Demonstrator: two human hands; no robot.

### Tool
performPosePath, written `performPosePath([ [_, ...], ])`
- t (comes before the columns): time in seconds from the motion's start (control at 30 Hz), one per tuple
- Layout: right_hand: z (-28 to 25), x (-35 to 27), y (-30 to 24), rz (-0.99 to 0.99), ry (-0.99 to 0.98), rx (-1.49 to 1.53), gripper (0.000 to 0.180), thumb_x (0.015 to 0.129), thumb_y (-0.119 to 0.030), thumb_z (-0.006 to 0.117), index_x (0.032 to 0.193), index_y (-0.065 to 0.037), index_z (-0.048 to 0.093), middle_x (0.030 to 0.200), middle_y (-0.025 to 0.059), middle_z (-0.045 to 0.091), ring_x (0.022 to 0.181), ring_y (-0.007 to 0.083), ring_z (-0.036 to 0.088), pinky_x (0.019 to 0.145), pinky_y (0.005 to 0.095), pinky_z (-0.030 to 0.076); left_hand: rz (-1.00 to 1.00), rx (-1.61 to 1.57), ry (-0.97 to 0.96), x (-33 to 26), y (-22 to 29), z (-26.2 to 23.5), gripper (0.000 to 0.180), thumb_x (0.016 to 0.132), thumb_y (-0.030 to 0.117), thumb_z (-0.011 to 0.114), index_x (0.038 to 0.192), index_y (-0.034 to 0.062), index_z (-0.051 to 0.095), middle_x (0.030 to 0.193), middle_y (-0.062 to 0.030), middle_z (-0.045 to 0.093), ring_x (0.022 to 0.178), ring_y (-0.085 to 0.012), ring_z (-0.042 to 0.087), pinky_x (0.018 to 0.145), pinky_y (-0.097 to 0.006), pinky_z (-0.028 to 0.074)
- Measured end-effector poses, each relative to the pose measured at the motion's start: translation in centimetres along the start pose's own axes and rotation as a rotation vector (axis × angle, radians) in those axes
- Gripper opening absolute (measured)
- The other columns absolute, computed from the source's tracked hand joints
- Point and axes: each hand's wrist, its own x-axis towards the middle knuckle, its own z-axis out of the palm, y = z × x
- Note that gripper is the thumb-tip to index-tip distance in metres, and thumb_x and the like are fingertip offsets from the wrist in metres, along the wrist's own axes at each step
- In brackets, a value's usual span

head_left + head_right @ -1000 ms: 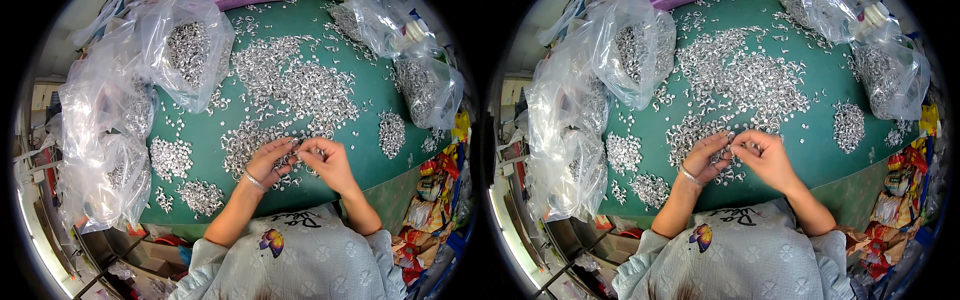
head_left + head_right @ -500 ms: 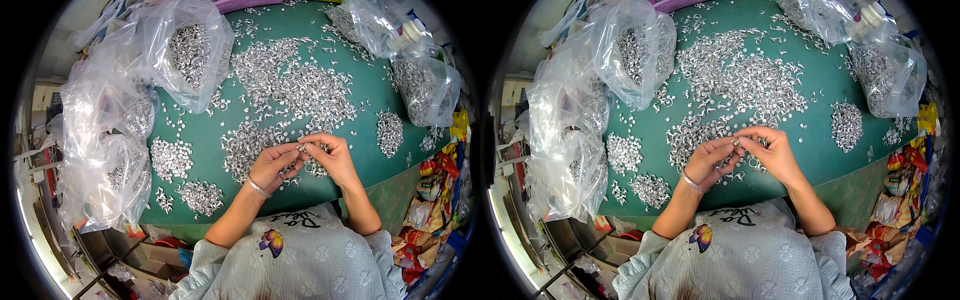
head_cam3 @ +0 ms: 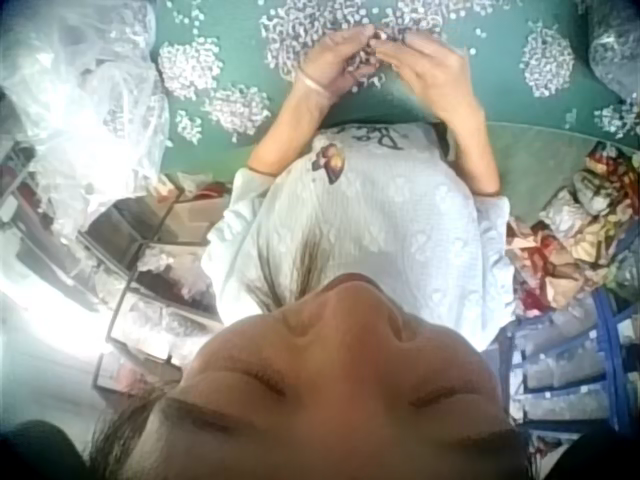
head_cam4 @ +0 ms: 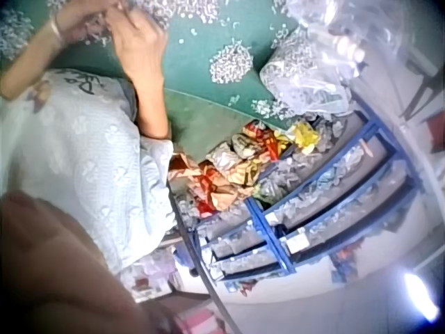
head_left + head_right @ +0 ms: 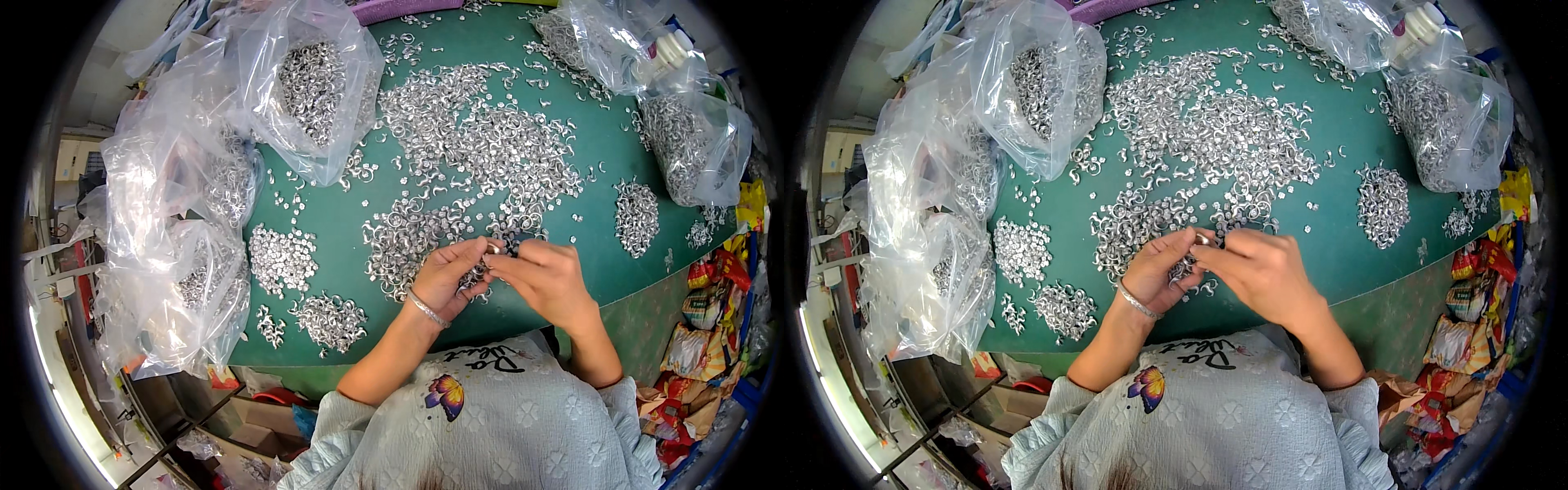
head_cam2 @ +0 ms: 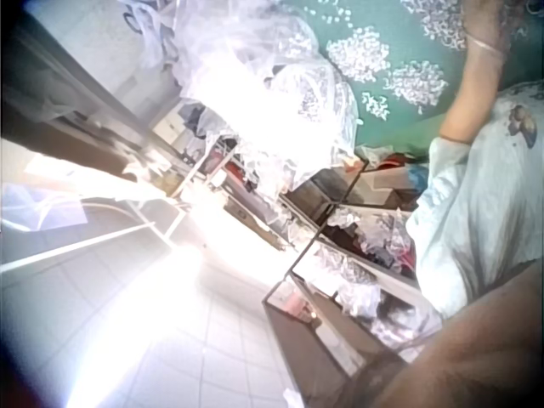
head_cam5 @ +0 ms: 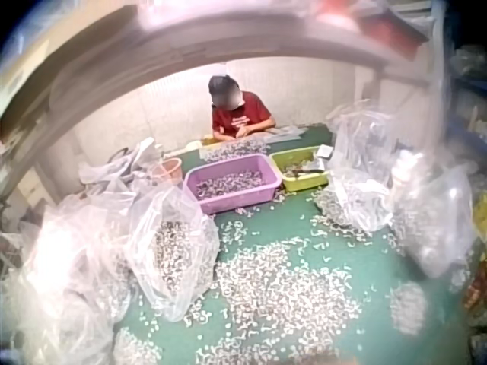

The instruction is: The person sorts small silver metal components on a green surface by hand, picking up individual pieces from a large pile and placing them into smaller groups or a plastic tray while moving plastic bags of items aside to reach the work.

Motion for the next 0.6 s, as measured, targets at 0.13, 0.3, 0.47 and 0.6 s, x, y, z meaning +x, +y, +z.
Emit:
performPosePath([
  [0.13, 0.1, -0.3, -0.4, -0.002, -0.005, -0.072, 0.021, 0.072, -0.004, 0.068, 0.092, -0.007, 0.067, 0.058, 0.0038, 0.05, 0.049, 0.0166, 0.05, 0.042, 0.0293, 0.038, -0.057, -0.059, -0.004, 0.2, -0.1, 0.0, 0.026, 0.09, 0.03, 0.056, 0.104, 0.01, 0.064, 0.089, 0.0034, 0.062, 0.077, -0.0038, 0.054, 0.064, -0.019, 0.044],
  [0.3, -0.3, -0.3, 0.1, 0.367, 0.092, 0.42, 0.019, 0.077, -0.004, 0.066, 0.095, -0.004, 0.066, 0.062, 0.0034, 0.057, 0.048, 0.0081, 0.045, 0.042, 0.0237, 0.034, -0.051, -0.078, -0.038, 0.3, 0.0, 0.6, 0.027, 0.09, 0.031, 0.056, 0.103, 0.0085, 0.064, 0.088, 0.0028, 0.061, 0.075, -0.0057, 0.054, 0.061, -0.02, 0.043],
  [0.47, 0.0, 0.1, 0.5, 0.487, -0.062, 0.56, 0.017, 0.078, -0.003, 0.065, 0.096, -0.001, 0.065, 0.067, 0.0028, 0.064, 0.047, 0.0035, 0.039, 0.042, 0.0212, 0.03, -0.024, 0.035, 0.013, 0.3, -0.6, 0.7, 0.027, 0.091, 0.03, 0.056, 0.102, 0.0068, 0.064, 0.084, 0.0023, 0.06, 0.069, -0.0071, 0.052, 0.057, -0.021, 0.041],
  [0.6, 0.0, -0.5, 1.4, 0.562, -0.027, 0.751, 0.016, 0.08, -0.004, 0.062, 0.096, 0.001, 0.063, 0.067, 0.0019, 0.061, 0.046, 0.0038, 0.037, 0.042, 0.0211, 0.029, 0.001, 0.035, -0.111, 0.6, -1.1, -0.4, 0.026, 0.09, 0.027, 0.056, 0.103, 0.0057, 0.064, 0.083, 0.0015, 0.058, 0.068, -0.0078, 0.051, 0.055, -0.021, 0.041],
])
